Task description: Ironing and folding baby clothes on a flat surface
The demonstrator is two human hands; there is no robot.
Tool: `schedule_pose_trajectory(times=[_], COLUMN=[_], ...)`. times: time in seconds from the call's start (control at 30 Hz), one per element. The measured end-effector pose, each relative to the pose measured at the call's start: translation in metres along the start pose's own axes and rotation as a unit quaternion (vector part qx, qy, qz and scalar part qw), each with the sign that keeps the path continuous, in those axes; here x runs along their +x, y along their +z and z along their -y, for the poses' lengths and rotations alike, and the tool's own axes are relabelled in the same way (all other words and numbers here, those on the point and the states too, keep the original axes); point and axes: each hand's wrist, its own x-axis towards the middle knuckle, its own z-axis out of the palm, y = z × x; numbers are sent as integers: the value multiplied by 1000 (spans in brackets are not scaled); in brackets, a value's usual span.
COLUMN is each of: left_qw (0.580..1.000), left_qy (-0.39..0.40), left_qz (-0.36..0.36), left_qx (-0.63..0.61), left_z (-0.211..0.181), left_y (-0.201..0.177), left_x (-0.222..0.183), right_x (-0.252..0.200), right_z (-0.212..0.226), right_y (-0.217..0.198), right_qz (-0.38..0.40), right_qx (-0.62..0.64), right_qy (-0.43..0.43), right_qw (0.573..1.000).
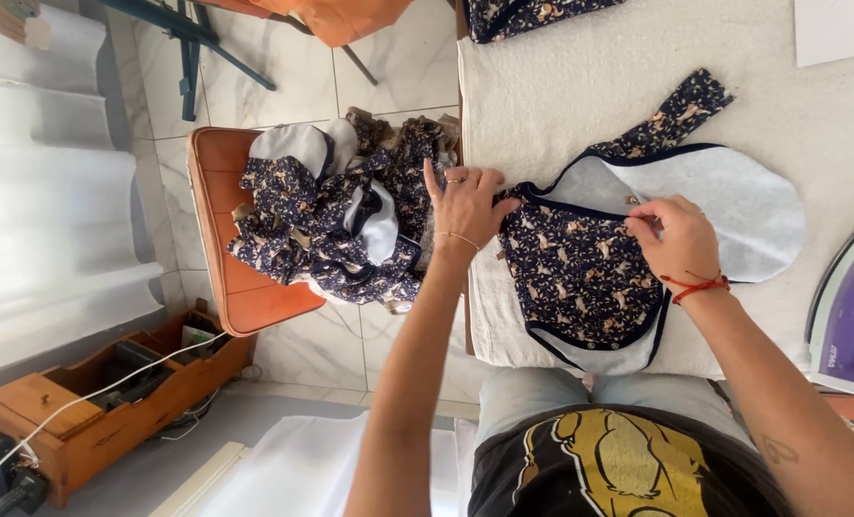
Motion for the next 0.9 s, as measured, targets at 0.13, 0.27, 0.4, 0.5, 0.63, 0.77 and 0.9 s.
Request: schedule_pose_trajectory(times=[0.13, 0.27, 0.4, 0.5, 0.63, 0.77, 0.9], left_qw=[973, 988, 989, 987, 985, 985, 944], left_qy=[-31, -124, -130, -141, -153, -155, -47], left_qz=[172, 85, -66, -69, -70, -70, -286], left_qx=[149, 29, -10, -35, -26, -34, 159], left_z=[2, -1, -5, -7, -1, 1, -20], left_y=[-16, -3, 17, 19, 27, 27, 20], left_x=[-1, -13, -12, -13, -17, -21, -29], right_x=[2, 5, 12, 16, 23, 31, 36], right_z=[4, -6, -14, -26, -27, -21, -13], right_y=[-3, 10, 18, 23, 24, 21, 11], right_qz=[5, -38, -78, -59, -27, 0, 47], right_qx=[-16, -51, -85, -95, -87, -39, -36], right_qy=[16, 13, -13, 22, 130, 195, 227], right_qw=[1000, 998, 993, 994, 987, 980, 972])
